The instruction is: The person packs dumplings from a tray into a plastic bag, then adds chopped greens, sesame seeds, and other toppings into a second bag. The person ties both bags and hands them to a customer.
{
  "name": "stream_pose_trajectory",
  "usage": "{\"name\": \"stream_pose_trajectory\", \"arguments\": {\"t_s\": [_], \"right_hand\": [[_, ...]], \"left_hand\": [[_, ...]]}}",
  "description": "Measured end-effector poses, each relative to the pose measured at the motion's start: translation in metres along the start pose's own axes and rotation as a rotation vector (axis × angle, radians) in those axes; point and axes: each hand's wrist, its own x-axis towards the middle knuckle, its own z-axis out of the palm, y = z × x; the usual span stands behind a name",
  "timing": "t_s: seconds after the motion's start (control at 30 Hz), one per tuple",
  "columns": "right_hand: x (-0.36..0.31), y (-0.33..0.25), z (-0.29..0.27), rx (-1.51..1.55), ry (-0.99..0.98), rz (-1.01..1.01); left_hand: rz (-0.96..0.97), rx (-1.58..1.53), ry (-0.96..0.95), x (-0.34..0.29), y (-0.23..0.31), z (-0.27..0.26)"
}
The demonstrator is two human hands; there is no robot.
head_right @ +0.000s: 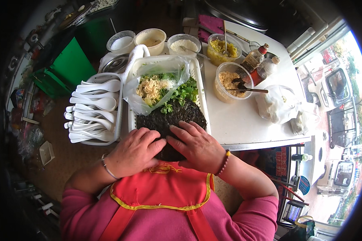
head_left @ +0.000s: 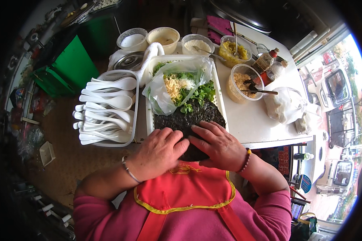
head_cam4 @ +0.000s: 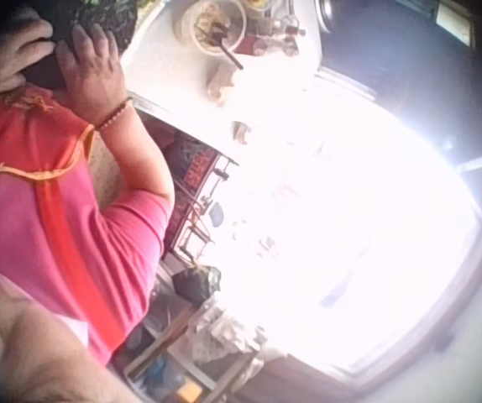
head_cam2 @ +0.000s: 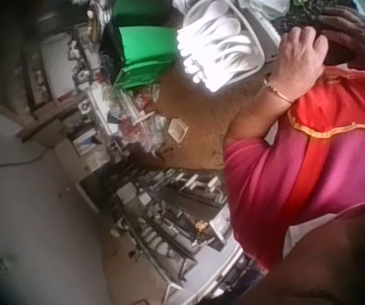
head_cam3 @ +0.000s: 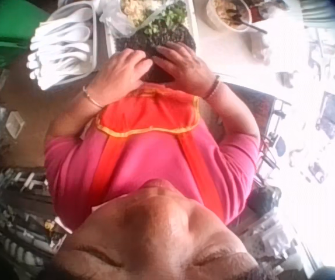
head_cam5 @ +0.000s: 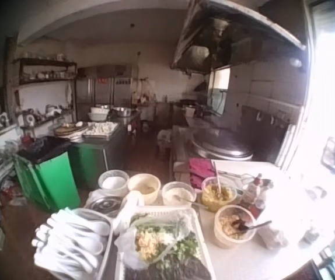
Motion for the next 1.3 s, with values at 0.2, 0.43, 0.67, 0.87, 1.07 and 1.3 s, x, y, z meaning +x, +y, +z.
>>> {"name": "stream_pose_trajectory", "arguments": {"t_s": [0.2,0.43,0.67,0.87,1.07,1.3], "right_hand": [[0.005,0.011,0.022,0.125,0.033,0.028],[0.018,0.016,0.035,-0.006,0.109,0.079],[0.022,0.015,0.039,-0.141,0.014,0.255],[0.021,0.022,-0.002,0.234,-0.048,0.202],[0.02,0.011,-0.016,1.238,0.443,0.179],[0.022,0.009,0.008,0.881,0.68,0.378]], "left_hand": [[0.018,-0.042,0.223,0.0,-0.002,0.034],[-0.147,-0.345,0.223,0.012,-0.003,0.04],[-0.052,-0.504,0.085,0.003,-0.018,-0.009],[-0.413,-1.151,0.387,-0.013,-0.007,-0.054],[-0.411,-1.39,0.293,0.033,0.008,-0.012],[-0.446,-0.958,0.5,0.056,0.023,0.018]]}}
